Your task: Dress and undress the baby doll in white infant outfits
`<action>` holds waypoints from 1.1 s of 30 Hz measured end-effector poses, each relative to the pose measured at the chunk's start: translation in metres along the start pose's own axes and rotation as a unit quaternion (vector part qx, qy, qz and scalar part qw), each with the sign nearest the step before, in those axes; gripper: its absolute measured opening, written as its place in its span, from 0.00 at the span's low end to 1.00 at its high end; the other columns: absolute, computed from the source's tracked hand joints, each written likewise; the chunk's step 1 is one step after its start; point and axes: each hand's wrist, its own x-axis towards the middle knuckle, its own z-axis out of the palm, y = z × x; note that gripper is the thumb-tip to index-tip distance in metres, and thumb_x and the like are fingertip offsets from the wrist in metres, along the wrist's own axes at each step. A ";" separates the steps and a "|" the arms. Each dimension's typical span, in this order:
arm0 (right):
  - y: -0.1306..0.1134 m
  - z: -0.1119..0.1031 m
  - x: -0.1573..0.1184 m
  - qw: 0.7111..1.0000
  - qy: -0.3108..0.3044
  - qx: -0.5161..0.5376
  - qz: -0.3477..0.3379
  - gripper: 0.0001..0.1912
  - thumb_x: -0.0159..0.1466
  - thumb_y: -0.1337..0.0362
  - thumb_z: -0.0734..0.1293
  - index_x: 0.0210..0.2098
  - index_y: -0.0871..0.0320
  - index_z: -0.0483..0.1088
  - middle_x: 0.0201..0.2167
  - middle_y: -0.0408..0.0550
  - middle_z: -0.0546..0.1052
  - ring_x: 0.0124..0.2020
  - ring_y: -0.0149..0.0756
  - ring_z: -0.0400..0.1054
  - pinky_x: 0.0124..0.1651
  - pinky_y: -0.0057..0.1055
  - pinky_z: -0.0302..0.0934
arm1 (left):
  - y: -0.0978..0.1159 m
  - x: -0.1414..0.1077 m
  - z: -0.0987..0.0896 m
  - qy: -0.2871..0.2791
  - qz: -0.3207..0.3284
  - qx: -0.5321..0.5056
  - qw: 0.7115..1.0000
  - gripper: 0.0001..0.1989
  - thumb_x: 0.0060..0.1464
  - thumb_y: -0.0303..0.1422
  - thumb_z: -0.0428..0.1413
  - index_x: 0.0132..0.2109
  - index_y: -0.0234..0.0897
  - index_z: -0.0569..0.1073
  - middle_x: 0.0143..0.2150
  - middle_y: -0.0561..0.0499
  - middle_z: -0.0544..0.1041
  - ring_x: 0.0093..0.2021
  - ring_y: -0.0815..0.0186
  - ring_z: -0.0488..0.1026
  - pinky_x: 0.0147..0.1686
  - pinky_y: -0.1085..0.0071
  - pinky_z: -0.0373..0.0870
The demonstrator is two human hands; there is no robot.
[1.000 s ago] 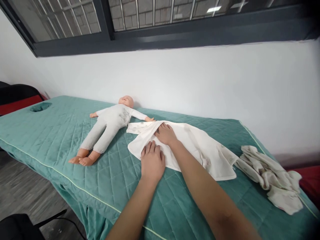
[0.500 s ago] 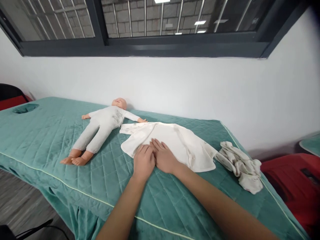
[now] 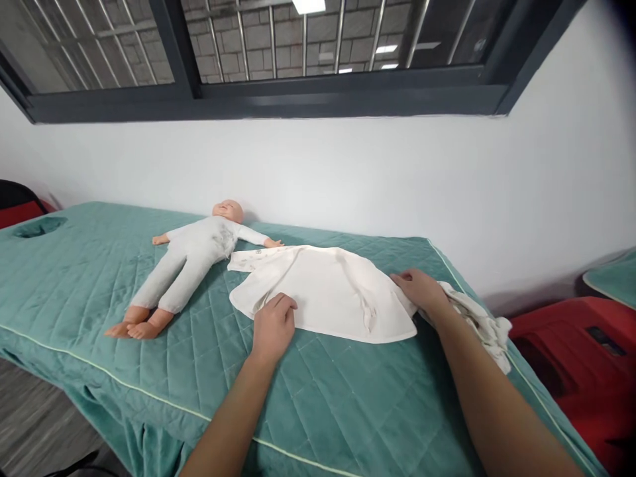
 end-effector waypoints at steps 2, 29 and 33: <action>0.016 -0.004 0.003 0.997 -0.065 -0.022 -0.026 0.20 0.58 0.46 0.67 0.31 0.57 0.75 0.32 0.52 0.80 0.36 0.48 0.74 0.40 0.41 0.65 | -0.001 0.000 0.000 0.000 -0.011 -0.017 1.000 0.12 0.54 0.22 0.47 0.34 0.40 0.73 0.35 0.52 0.77 0.36 0.64 0.73 0.38 0.69 0.65; 0.039 0.010 0.009 0.970 0.231 0.068 -0.016 0.21 0.58 0.65 0.64 0.50 0.63 0.68 0.50 0.62 0.72 0.56 0.49 0.64 0.61 0.43 0.57 | -0.003 0.002 -0.001 -0.016 -0.088 -0.069 0.994 0.11 0.51 0.24 0.47 0.32 0.39 0.73 0.34 0.52 0.78 0.38 0.62 0.74 0.40 0.66 0.66; 0.040 0.008 0.001 0.989 0.141 -0.003 0.037 0.23 0.62 0.56 0.65 0.51 0.66 0.67 0.46 0.64 0.74 0.51 0.52 0.68 0.55 0.45 0.61 | -0.002 0.002 -0.002 -0.019 -0.096 -0.078 0.992 0.11 0.52 0.24 0.47 0.32 0.39 0.73 0.33 0.53 0.78 0.38 0.63 0.74 0.40 0.66 0.66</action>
